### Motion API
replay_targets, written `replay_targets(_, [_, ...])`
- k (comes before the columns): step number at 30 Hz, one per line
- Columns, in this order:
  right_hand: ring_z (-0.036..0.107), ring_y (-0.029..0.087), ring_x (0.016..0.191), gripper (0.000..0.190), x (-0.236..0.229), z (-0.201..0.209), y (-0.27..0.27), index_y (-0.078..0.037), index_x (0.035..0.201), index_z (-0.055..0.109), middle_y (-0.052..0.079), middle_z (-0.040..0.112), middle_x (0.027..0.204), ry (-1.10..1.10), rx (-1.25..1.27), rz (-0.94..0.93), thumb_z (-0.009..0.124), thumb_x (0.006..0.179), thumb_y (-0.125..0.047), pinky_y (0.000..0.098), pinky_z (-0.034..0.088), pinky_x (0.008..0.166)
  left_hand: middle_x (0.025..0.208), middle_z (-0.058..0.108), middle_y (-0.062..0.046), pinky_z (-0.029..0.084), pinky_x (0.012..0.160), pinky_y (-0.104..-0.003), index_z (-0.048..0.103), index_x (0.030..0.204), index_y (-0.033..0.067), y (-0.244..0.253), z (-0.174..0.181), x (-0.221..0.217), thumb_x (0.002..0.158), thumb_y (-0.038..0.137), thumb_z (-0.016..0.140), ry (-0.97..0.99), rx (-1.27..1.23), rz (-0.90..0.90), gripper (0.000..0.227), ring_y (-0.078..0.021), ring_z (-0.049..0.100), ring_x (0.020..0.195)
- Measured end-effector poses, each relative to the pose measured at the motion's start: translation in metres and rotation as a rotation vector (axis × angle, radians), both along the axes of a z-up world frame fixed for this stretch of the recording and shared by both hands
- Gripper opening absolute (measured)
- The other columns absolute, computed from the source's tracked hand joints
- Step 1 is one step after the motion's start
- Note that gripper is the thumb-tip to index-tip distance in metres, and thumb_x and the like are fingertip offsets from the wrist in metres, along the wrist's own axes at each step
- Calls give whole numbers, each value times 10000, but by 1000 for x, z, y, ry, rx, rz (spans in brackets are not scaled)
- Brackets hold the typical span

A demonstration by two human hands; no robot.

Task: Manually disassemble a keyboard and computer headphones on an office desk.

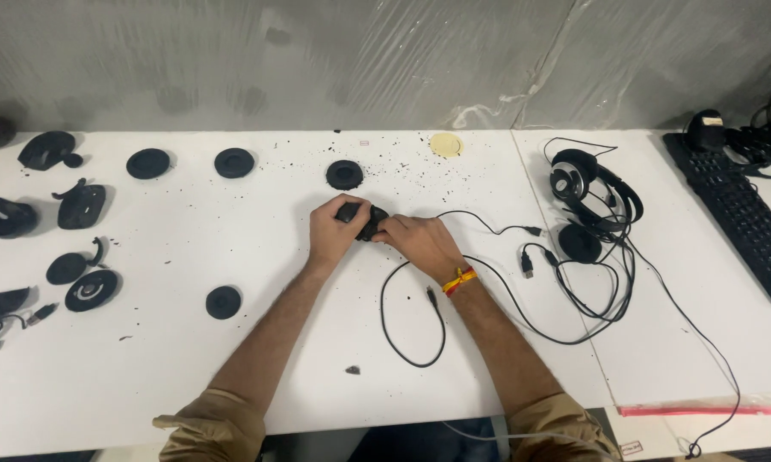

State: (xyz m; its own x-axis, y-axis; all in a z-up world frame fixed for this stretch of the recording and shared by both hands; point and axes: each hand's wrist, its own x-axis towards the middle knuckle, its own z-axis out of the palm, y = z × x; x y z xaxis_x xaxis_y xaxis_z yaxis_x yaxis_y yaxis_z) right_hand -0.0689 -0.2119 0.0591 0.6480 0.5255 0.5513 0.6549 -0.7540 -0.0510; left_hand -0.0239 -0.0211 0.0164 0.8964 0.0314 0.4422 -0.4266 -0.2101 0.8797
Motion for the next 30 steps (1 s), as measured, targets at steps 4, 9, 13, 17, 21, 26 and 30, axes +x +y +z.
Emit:
replay_targets(4, [675, 228, 642, 332, -1, 7, -5, -89, 886, 622, 39, 680, 788, -67, 43, -11, 726, 886, -404, 353, 529, 544, 841, 765, -35, 555, 689, -225, 766, 982, 14, 3, -14, 11, 904, 139, 746, 31, -29, -210, 149, -72, 679, 759])
replay_targets(9, [677, 234, 653, 293, -5, 13, -6, -99, 945, 628, 54, 632, 811, -83, -30, 15, 698, 924, -383, 351, 538, 553, 822, 734, -33, 536, 643, -226, 746, 958, -5, 11, -35, 27, 955, 110, 696, 154, -144, -482, 125, -71, 657, 726])
replay_targets(13, [671, 252, 628, 237, 0, 11, -14, -118, 1001, 659, 56, 649, 833, -31, 31, -80, 697, 944, -344, 362, 533, 532, 784, 715, -33, 525, 589, -238, 750, 937, 3, 15, -34, 22, 942, 131, 696, 302, -117, -520, 139, -73, 640, 671])
replay_targets(17, [678, 273, 666, 180, 3, 6, -14, -130, 1024, 653, 63, 646, 841, 13, 92, -89, 693, 965, -295, 381, 529, 545, 826, 701, -29, 526, 616, -227, 730, 976, 0, 16, -38, 24, 1002, 231, 667, 300, -246, -677, 241, -62, 636, 708])
replay_targets(21, [672, 334, 695, 106, -1, 2, -10, -108, 1058, 664, 91, 662, 868, 54, 208, -95, 673, 969, -163, 415, 529, 556, 763, 647, -40, 456, 459, -270, 645, 1004, 10, 5, -27, 11, 1080, 336, 544, 421, -469, -808, 350, -102, 584, 588])
replay_targets(26, [701, 360, 789, 186, 11, -22, -3, -63, 1053, 653, 130, 708, 923, 199, 369, -155, 641, 868, -52, 433, 566, 643, 788, 659, -57, 473, 464, -281, 616, 1134, 58, -10, 7, -10, 1075, 395, 418, 480, -576, -721, 396, -107, 561, 549])
replay_targets(30, [712, 355, 750, 71, 21, -45, -4, -34, 906, 650, 175, 715, 902, 209, 138, -179, 641, 849, -76, 440, 576, 663, 883, 665, -53, 566, 571, -321, 609, 1226, 72, -16, 13, -15, 1087, 397, 388, 450, -621, -617, 417, -89, 538, 604])
